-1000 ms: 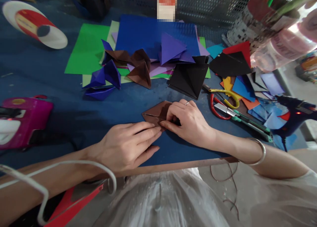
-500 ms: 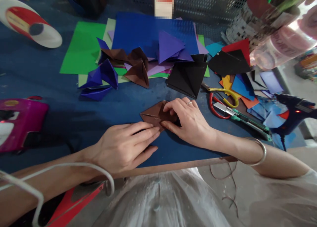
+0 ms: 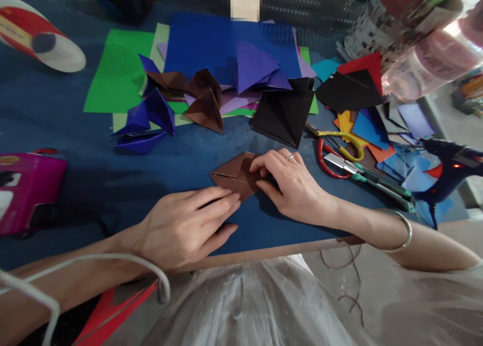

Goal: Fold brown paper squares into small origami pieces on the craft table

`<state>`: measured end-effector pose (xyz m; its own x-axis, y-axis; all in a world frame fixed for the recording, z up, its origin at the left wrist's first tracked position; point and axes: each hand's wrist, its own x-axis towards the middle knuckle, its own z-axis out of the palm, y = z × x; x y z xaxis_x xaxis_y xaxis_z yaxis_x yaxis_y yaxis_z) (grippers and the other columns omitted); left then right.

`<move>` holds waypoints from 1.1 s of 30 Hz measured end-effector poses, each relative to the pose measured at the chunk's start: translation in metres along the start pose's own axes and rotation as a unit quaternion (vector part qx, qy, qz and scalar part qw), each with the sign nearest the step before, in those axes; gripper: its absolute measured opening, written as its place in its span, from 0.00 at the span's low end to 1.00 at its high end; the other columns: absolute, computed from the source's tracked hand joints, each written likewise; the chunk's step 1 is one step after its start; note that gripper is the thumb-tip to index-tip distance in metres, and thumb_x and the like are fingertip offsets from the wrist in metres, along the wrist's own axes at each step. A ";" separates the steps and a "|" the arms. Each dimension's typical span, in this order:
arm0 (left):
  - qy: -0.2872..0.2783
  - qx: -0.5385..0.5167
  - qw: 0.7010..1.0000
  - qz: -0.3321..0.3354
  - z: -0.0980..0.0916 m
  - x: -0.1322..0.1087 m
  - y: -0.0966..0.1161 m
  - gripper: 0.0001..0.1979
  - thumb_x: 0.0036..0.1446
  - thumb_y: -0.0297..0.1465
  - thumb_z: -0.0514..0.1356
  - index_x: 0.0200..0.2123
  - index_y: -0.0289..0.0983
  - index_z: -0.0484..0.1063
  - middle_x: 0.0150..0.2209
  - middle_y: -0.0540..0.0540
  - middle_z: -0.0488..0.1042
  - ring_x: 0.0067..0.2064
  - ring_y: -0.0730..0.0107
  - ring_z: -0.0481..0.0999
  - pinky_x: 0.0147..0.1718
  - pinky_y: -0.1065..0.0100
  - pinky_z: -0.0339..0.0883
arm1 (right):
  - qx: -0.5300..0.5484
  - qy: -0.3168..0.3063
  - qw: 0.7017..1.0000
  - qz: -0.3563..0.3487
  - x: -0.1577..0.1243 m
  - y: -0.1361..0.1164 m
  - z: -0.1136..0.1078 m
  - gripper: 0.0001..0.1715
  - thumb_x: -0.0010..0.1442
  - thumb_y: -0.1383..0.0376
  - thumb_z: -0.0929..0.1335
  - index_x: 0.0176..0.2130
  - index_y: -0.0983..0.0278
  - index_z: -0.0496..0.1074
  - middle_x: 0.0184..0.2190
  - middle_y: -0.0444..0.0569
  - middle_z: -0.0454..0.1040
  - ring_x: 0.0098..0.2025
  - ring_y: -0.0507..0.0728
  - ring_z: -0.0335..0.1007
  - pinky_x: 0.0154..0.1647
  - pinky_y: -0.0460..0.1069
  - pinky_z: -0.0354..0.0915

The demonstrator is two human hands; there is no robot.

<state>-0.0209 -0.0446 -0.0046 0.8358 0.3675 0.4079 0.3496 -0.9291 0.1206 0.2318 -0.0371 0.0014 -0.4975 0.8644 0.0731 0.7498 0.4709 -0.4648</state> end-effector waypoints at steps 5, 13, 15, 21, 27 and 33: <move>0.001 -0.003 1.000 0.003 0.000 0.003 0.000 0.12 0.68 0.30 0.60 0.48 0.28 0.78 0.46 0.44 0.84 0.49 0.61 0.81 0.43 0.65 0.78 | 0.000 0.018 0.998 0.057 0.002 -0.012 0.006 0.15 0.63 0.60 0.71 0.48 0.63 0.70 0.41 0.48 0.74 0.45 0.61 0.66 0.45 0.55 0.54; 0.007 0.008 1.000 0.003 0.002 0.002 0.000 0.12 0.68 0.31 0.60 0.48 0.29 0.79 0.45 0.43 0.83 0.48 0.62 0.81 0.45 0.65 0.77 | -0.056 0.025 0.998 0.026 0.002 -0.019 0.012 0.18 0.67 0.58 0.68 0.54 0.63 0.68 0.50 0.51 0.75 0.49 0.64 0.64 0.49 0.58 0.55; 0.005 0.008 1.000 0.000 0.002 0.001 0.000 0.12 0.68 0.31 0.60 0.48 0.30 0.79 0.45 0.43 0.83 0.48 0.62 0.81 0.45 0.66 0.77 | -0.057 0.022 0.998 0.017 0.001 -0.018 0.011 0.19 0.67 0.58 0.67 0.54 0.64 0.68 0.51 0.51 0.75 0.49 0.64 0.64 0.49 0.58 0.54; 0.003 0.002 1.000 -0.007 0.001 0.003 0.001 0.12 0.68 0.31 0.60 0.47 0.30 0.80 0.44 0.43 0.84 0.48 0.62 0.81 0.44 0.66 0.78 | -0.040 0.013 0.999 0.024 0.002 -0.017 0.010 0.22 0.64 0.57 0.70 0.54 0.64 0.68 0.50 0.50 0.75 0.50 0.64 0.65 0.50 0.57 0.54; 0.003 0.003 1.000 0.000 0.000 0.006 -0.001 0.12 0.68 0.30 0.60 0.48 0.29 0.79 0.45 0.43 0.84 0.47 0.61 0.82 0.43 0.65 0.80 | -0.010 0.008 1.000 0.026 0.002 -0.015 0.008 0.21 0.64 0.61 0.70 0.55 0.64 0.67 0.51 0.51 0.76 0.50 0.63 0.66 0.50 0.57 0.54; 0.010 -0.010 1.000 -0.006 0.003 0.001 -0.001 0.12 0.67 0.29 0.61 0.49 0.29 0.78 0.45 0.42 0.84 0.49 0.61 0.82 0.45 0.64 0.81 | 0.041 0.000 0.998 0.038 0.001 -0.011 0.002 0.22 0.61 0.68 0.68 0.55 0.64 0.66 0.46 0.51 0.75 0.48 0.62 0.67 0.49 0.56 0.55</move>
<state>-0.0191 -0.0430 -0.0072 0.8230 0.3773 0.4247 0.3505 -0.9256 0.1431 0.2222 -0.0422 0.0045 -0.4399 0.8974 0.0351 0.7472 0.3874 -0.5400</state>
